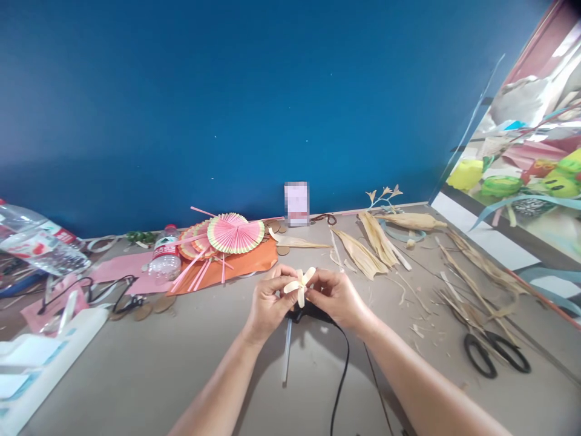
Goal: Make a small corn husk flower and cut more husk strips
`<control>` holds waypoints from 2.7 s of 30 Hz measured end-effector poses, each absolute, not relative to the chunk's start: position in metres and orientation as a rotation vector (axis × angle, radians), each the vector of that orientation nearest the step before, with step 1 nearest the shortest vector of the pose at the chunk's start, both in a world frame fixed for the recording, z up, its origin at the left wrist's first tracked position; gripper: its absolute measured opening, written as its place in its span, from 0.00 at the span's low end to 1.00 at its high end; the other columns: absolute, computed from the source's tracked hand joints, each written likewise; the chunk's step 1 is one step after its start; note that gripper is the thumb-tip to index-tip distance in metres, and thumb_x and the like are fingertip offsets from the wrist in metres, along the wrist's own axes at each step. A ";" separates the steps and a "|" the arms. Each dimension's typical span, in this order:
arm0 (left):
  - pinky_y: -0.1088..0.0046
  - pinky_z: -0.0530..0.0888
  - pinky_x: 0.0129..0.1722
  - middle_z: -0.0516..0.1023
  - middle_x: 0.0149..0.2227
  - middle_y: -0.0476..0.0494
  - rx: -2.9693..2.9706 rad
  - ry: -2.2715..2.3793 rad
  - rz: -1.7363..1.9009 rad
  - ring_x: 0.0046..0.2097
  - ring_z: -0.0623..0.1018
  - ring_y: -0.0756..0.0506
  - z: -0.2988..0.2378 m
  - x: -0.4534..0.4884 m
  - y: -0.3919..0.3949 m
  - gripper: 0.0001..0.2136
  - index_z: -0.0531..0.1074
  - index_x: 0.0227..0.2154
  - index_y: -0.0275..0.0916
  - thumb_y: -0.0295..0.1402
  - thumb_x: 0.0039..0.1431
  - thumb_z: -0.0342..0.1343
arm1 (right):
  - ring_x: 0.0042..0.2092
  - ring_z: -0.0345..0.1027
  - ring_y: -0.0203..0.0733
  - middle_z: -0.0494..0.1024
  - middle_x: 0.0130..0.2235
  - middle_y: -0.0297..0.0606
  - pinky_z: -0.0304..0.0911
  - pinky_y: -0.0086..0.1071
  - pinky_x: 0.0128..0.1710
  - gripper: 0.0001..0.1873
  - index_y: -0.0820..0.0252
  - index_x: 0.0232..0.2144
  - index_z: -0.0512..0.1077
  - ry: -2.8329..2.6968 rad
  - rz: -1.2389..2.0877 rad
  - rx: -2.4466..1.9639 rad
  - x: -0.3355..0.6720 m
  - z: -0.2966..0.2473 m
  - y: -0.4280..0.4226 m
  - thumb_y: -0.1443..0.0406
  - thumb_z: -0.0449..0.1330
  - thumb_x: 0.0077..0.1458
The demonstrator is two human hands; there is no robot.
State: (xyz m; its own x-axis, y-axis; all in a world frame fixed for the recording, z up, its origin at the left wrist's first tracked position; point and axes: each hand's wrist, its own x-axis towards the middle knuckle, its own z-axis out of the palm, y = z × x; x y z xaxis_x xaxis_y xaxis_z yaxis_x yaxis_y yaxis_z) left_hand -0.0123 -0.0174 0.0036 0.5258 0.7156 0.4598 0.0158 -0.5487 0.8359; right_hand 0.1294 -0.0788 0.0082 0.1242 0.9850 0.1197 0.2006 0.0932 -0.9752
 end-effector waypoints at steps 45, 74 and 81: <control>0.76 0.64 0.25 0.63 0.27 0.47 1.832 0.597 1.006 0.28 0.64 0.52 0.009 -0.012 -0.018 0.08 0.69 0.19 0.35 0.32 0.49 0.56 | 0.19 0.44 0.28 0.53 0.16 0.25 0.42 0.24 0.18 0.04 0.61 0.23 0.68 -1.185 0.872 -1.341 0.118 0.002 -0.080 0.65 0.55 0.44; 0.76 0.63 0.26 0.65 0.25 0.47 1.713 0.668 1.123 0.28 0.66 0.51 0.006 -0.005 -0.024 0.07 0.72 0.19 0.35 0.32 0.47 0.57 | 0.20 0.47 0.28 0.57 0.17 0.26 0.45 0.23 0.19 0.05 0.62 0.24 0.68 -1.162 0.850 -1.310 0.115 -0.001 -0.081 0.65 0.56 0.46; 0.76 0.64 0.30 0.66 0.26 0.49 1.398 0.623 1.161 0.29 0.66 0.52 -0.001 -0.002 -0.018 0.04 0.73 0.19 0.36 0.30 0.44 0.59 | 0.18 0.48 0.28 0.62 0.17 0.27 0.45 0.23 0.17 0.06 0.62 0.26 0.70 -1.184 0.922 -1.348 0.116 -0.001 -0.079 0.65 0.54 0.46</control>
